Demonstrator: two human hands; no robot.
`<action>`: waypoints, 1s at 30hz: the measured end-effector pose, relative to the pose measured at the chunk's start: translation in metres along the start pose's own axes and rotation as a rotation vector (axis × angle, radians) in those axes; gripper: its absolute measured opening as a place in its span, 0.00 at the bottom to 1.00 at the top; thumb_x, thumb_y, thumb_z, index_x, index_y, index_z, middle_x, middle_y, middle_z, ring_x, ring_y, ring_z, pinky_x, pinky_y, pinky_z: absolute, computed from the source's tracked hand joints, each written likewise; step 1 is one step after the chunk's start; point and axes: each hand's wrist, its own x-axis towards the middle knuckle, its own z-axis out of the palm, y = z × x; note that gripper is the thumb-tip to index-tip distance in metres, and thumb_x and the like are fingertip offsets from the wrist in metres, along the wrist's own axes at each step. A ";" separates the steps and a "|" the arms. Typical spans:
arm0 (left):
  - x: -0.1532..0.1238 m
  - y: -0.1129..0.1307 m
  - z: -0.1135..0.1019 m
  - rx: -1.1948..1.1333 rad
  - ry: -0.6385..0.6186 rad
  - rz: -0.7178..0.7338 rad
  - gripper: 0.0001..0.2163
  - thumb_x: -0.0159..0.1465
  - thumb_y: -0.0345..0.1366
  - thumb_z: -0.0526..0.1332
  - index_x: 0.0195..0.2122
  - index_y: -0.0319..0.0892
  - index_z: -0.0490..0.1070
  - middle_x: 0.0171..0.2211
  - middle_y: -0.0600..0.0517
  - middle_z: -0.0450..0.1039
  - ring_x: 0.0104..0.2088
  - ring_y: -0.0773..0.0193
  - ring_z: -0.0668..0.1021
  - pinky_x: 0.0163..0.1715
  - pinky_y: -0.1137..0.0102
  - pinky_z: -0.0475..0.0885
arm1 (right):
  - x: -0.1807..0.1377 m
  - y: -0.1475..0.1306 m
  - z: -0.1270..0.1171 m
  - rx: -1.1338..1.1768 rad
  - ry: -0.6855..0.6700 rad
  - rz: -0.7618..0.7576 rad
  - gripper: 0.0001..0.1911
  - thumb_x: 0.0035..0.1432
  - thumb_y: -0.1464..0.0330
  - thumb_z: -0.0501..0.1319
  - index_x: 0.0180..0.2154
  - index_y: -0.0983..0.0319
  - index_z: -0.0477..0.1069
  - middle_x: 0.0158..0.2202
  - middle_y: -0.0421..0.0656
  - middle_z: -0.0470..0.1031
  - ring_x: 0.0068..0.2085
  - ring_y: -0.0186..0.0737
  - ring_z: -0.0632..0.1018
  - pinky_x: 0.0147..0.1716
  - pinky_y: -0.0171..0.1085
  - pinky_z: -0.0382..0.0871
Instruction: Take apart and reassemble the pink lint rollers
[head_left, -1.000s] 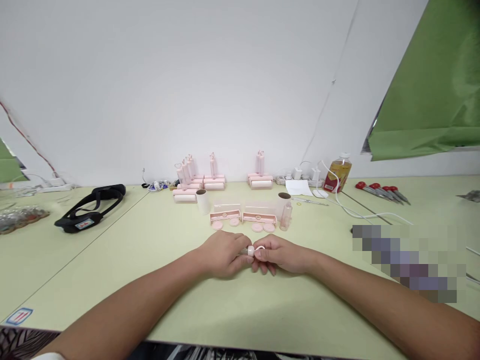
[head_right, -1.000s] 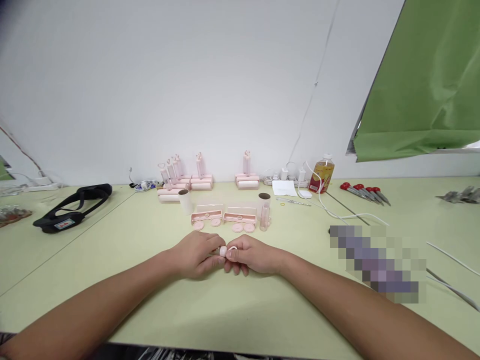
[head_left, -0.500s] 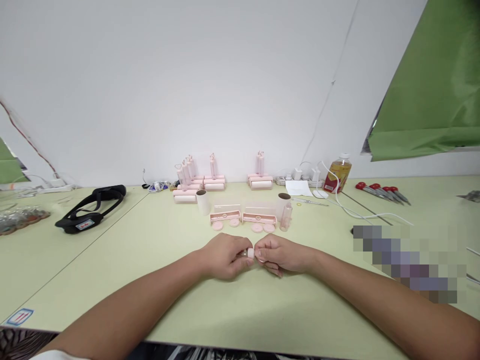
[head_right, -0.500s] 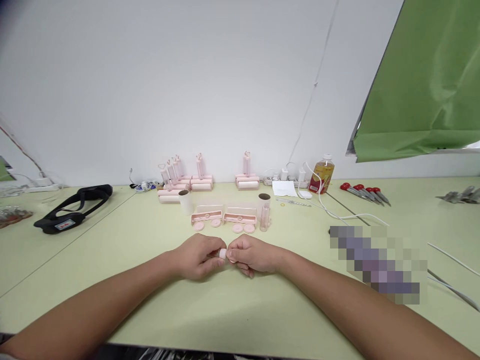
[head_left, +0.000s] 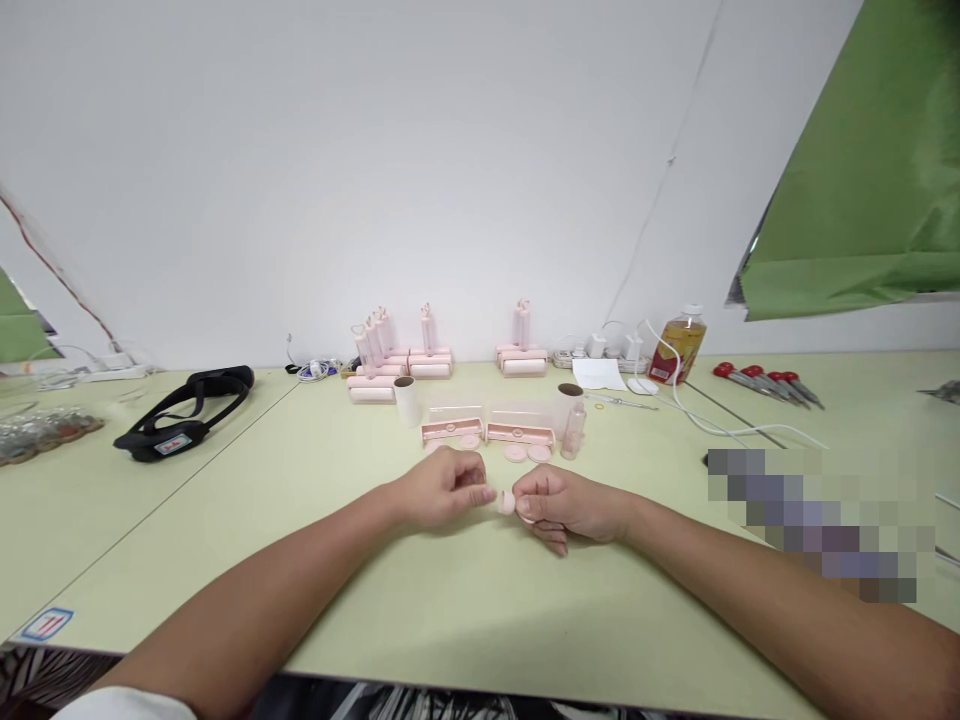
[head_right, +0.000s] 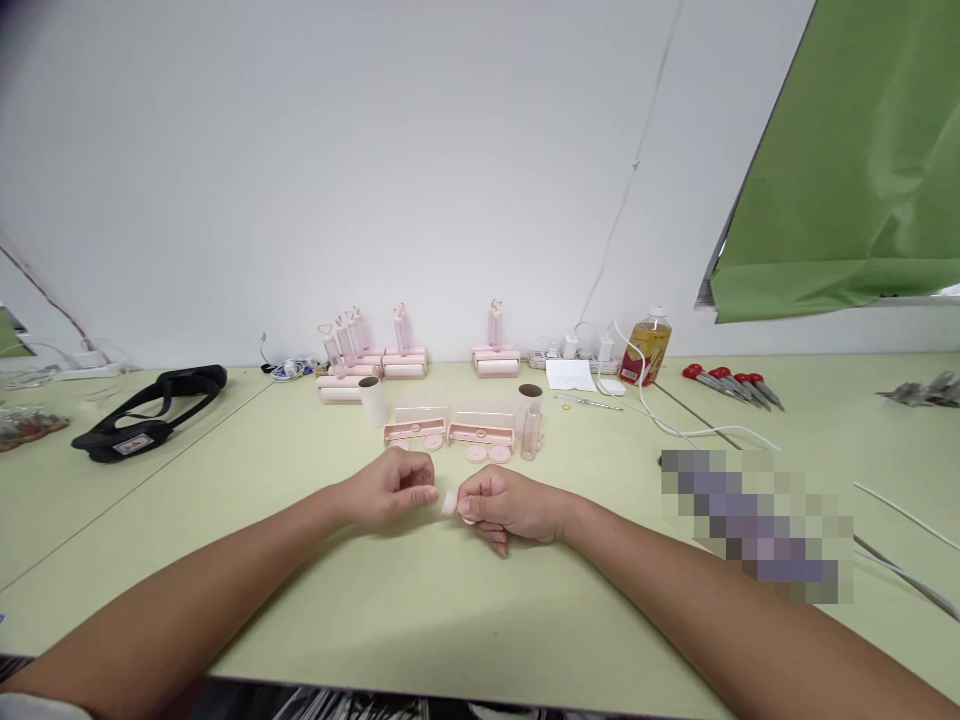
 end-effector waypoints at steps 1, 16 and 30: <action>0.000 -0.002 -0.004 -0.012 0.050 0.003 0.15 0.62 0.48 0.58 0.27 0.40 0.63 0.22 0.58 0.58 0.24 0.71 0.61 0.23 0.74 0.57 | 0.000 0.000 0.001 -0.013 0.014 -0.007 0.19 0.55 0.55 0.65 0.24 0.62 0.63 0.13 0.30 0.58 0.15 0.26 0.60 0.15 0.30 0.64; 0.003 -0.022 -0.049 -0.051 0.569 -0.185 0.21 0.64 0.51 0.52 0.53 0.44 0.66 0.28 0.55 0.68 0.23 0.68 0.70 0.24 0.71 0.66 | -0.001 -0.003 0.009 -0.150 0.128 0.087 0.19 0.54 0.54 0.64 0.27 0.62 0.64 0.18 0.35 0.70 0.18 0.28 0.70 0.17 0.29 0.66; -0.009 -0.041 -0.090 0.154 0.613 -0.380 0.15 0.52 0.37 0.61 0.42 0.43 0.74 0.42 0.48 0.76 0.29 0.63 0.76 0.27 0.69 0.72 | -0.002 -0.005 0.012 -0.226 0.138 0.104 0.18 0.55 0.54 0.63 0.28 0.62 0.64 0.20 0.35 0.70 0.18 0.28 0.70 0.16 0.28 0.63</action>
